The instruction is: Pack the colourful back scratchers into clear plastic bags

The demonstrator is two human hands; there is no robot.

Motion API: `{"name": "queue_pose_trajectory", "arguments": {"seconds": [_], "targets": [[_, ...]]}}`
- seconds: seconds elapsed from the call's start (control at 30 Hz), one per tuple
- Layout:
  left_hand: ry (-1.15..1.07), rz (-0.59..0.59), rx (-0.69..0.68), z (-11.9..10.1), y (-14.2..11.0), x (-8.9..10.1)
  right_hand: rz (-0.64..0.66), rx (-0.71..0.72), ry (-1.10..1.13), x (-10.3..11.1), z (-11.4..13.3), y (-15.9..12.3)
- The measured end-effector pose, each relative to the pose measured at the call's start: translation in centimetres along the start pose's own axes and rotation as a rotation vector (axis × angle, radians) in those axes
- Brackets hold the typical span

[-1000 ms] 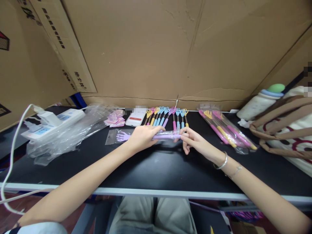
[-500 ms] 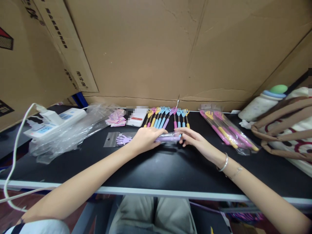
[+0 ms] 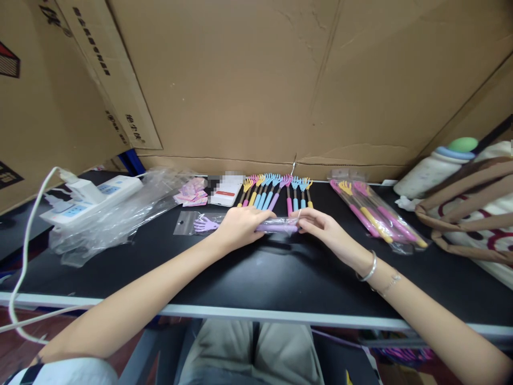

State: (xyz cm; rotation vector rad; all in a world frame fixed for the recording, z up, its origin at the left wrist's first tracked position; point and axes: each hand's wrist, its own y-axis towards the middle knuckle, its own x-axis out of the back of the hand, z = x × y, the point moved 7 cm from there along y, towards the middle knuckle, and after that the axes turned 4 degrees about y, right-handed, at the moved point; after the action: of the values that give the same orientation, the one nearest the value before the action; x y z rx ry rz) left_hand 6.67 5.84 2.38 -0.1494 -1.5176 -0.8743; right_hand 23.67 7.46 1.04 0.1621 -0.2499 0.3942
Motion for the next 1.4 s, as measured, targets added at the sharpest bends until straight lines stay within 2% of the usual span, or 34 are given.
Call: {"name": "queue_pose_trajectory", "arguments": {"seconds": [0.3, 0.5, 0.83, 1.2, 1.4], "targets": [[0.014, 0.009, 0.027, 0.2, 0.0, -0.2, -0.027, -0.003, 0.022, 0.4, 0.1, 0.2], [0.01, 0.022, 0.037, 0.3, 0.0, -0.2, -0.017, 0.05, 0.011, 0.3, 0.6, 0.1], [0.034, -0.013, 0.025, 0.0, -0.1, 0.1, 0.033, 0.023, 0.084, -0.4, 1.3, -0.3], [0.04, -0.025, 0.03, 0.2, -0.1, -0.1, -0.035, -0.008, 0.104, 0.6, -0.1, 0.3], [0.039, -0.015, 0.04, 0.3, -0.1, -0.4, -0.009, -0.072, 0.136, 0.3, -0.8, 0.4]]}}
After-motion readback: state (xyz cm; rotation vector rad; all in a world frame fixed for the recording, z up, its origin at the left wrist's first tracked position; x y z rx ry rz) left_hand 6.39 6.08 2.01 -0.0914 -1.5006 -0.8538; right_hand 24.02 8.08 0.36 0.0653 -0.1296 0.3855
